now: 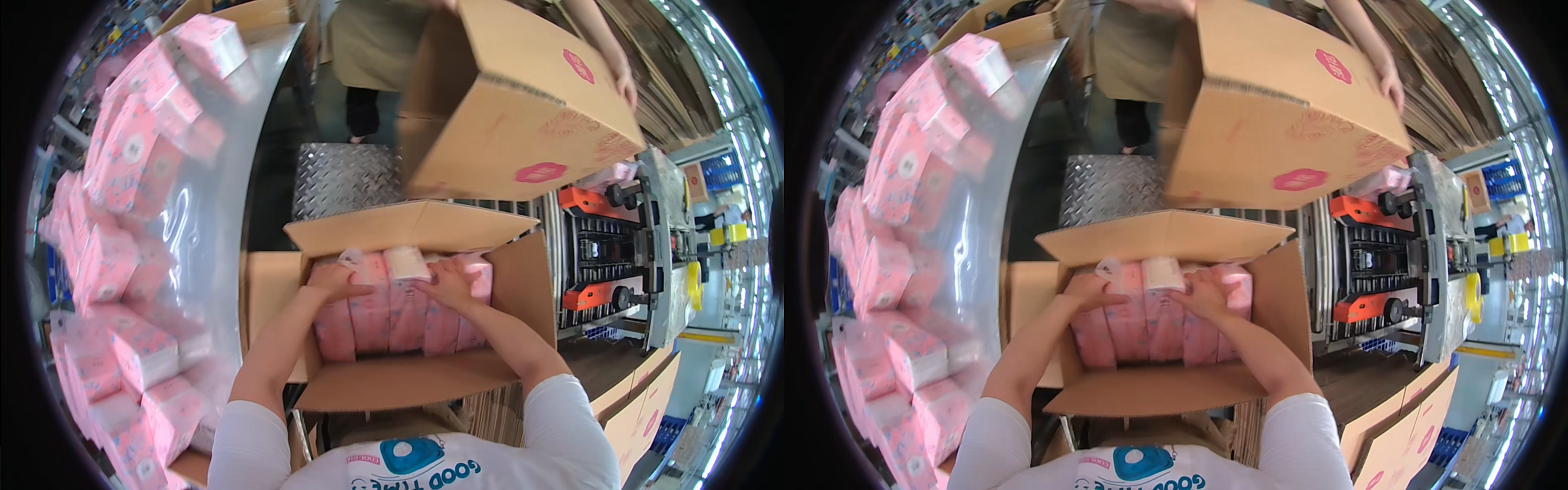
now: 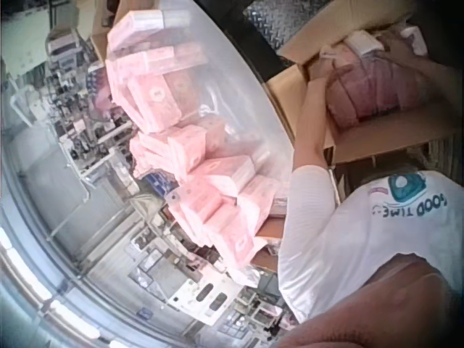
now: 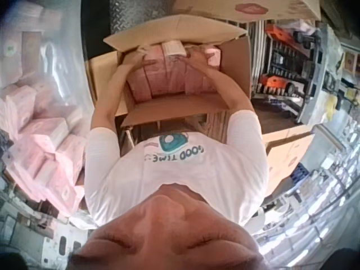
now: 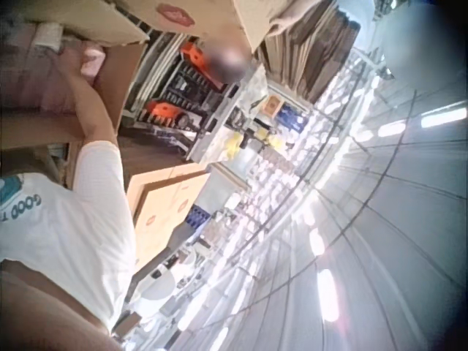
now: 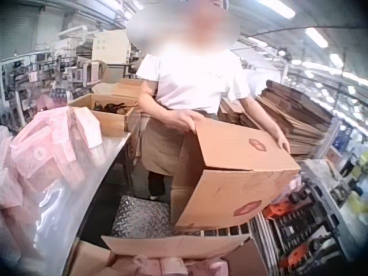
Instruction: The person packs pink items into cardboard boxes and places the boxes onto a conveyor belt. The person also unfolds flat cardboard into boxes and moves stacks of items at a workstation.
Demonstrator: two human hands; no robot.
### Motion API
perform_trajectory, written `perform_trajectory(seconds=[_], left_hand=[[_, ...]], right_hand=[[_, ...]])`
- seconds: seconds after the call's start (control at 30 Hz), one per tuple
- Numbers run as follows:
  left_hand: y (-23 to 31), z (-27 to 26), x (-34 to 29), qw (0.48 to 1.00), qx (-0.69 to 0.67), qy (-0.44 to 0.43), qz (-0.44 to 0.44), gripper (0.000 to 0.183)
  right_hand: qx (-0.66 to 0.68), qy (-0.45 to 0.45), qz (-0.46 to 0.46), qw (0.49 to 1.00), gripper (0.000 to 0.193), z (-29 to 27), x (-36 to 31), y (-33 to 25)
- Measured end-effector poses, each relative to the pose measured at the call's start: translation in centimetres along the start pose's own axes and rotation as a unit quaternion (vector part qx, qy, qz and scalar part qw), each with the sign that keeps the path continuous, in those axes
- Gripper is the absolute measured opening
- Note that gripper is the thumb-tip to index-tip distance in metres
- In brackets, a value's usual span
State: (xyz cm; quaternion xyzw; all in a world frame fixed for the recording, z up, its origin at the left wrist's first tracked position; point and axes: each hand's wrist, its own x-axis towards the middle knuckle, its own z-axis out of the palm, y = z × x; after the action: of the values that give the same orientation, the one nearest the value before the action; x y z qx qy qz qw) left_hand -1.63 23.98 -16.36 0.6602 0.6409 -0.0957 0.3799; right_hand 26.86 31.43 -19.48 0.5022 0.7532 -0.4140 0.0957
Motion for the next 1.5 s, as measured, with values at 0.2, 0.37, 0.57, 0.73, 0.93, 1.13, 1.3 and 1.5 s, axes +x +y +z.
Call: perform_trajectory(seconds=[0.2, 0.37, 0.57, 0.73, 0.93, 1.13, 1.3, 1.5], left_hand=[[-2.4, 12.0, 5.2, 0.971, 0.015, 0.227, -0.069, 0.072], [-2.1, 16.2, -1.1, 0.971, 0.015, 0.233, 0.045, 0.069], [-3.4, 8.3, -30.7, 0.808, -0.488, 0.330, 0.011, 0.038], [-5.6, 17.2, -53.4, 0.493, -0.240, 0.671, -0.500, 0.029], [-9.1, 39.7, -55.2, 0.565, -0.490, 0.175, -0.640, 0.029], [-9.4, 43.1, -48.7, 0.384, -0.628, 0.350, -0.579, 0.034], [-9.7, 42.4, -48.7, 0.136, -0.755, 0.513, -0.384, 0.038], [-3.6, 29.1, -60.0, 0.388, -0.498, 0.648, -0.426, 0.008]], right_hand=[[-0.189, -0.002, 0.167, 0.968, 0.087, 3.7, 3.3, -1.5], [-0.142, -0.034, 0.046, 0.988, 0.078, 3.3, -0.5, 1.6], [-0.154, -0.174, 0.024, 0.972, 0.060, 11.0, -4.8, 4.4], [-0.074, -0.316, -0.181, 0.928, 0.044, 13.2, -10.9, -1.1], [-0.117, -0.317, -0.154, 0.928, 0.050, 13.6, -9.4, -10.6], [-0.176, -0.283, -0.193, 0.923, 0.054, 11.6, -7.6, -12.2], [-0.181, -0.275, -0.223, 0.918, 0.050, 11.9, -6.1, -11.0], [-0.144, -0.270, -0.229, 0.924, 0.043, 9.8, -9.3, -18.3]])
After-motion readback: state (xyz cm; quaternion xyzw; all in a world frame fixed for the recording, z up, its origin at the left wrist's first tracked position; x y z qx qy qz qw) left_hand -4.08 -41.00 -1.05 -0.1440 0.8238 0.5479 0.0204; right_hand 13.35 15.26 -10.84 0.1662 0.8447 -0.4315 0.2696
